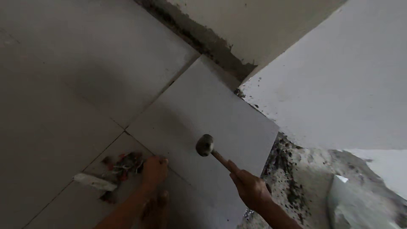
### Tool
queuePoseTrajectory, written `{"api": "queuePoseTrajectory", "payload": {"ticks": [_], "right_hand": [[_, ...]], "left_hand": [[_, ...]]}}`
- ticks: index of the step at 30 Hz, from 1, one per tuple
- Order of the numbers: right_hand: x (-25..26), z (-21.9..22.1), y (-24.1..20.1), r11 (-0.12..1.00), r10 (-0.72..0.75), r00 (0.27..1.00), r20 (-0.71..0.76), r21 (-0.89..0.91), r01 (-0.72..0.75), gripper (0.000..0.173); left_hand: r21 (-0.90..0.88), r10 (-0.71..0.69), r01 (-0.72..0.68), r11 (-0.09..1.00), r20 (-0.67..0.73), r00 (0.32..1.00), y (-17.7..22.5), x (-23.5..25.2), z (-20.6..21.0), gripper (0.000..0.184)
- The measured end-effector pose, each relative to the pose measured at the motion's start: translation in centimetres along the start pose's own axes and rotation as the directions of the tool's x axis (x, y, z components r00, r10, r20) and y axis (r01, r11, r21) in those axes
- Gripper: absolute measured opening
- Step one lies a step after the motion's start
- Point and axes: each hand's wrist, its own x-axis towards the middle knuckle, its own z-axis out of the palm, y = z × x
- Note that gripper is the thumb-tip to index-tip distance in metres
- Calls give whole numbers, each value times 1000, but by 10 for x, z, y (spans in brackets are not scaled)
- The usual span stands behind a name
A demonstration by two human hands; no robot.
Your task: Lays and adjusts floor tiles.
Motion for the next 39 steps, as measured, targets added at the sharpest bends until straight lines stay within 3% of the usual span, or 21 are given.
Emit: {"api": "queuePoseTrajectory", "payload": {"ticks": [3,7,10,13,15,17,18,20,23,25,27,30,34,37,39], "right_hand": [[-6,-4,13,996,82,985,150,-39,-77,48],[-36,4,35,999,-14,999,-43,28,15,45],[-60,5,49,998,67,997,31,19,-67,46],[-78,13,50,980,106,992,-72,177,-92,45],[-91,18,55,952,194,979,-67,255,-171,46],[-99,18,54,940,246,956,-163,282,-193,46],[-103,18,50,934,271,937,-219,295,-201,46],[-114,23,44,912,336,915,-225,321,-256,46],[-114,23,30,791,541,840,-38,363,-492,45],[-109,26,16,765,576,810,-106,419,-489,43],[-110,39,4,747,582,802,-134,479,-462,44],[-106,49,2,657,648,761,13,495,-568,46],[-97,53,3,751,560,815,-150,506,-424,44],[-94,41,23,754,510,855,93,430,-496,47],[-93,35,30,799,473,881,23,411,-439,46]], "left_hand": [[14,-22,22,1000,22,1000,-1,-3,0,37],[11,-27,26,1000,26,999,-3,-3,2,38],[-13,-40,41,999,43,998,-5,-5,2,37],[-30,-59,61,998,73,996,-11,-7,1,38],[136,-31,8,991,172,985,-3,-22,5,46],[402,91,-190,896,253,963,22,-47,15,53],[503,182,-312,806,291,939,35,-58,26,55],[673,244,-494,551,436,866,57,-73,53,79],[693,341,-692,203,612,714,71,-60,99,101],[649,371,-759,51,693,618,79,-44,115,104],[612,296,-791,-7,757,583,84,-35,116,101],[598,339,-801,-35,761,553,82,-31,116,94],[697,347,-717,-5,674,652,77,-36,123,105],[726,328,-688,13,647,689,80,-42,129,100],[740,334,-672,19,629,702,81,-45,131,102]]}}
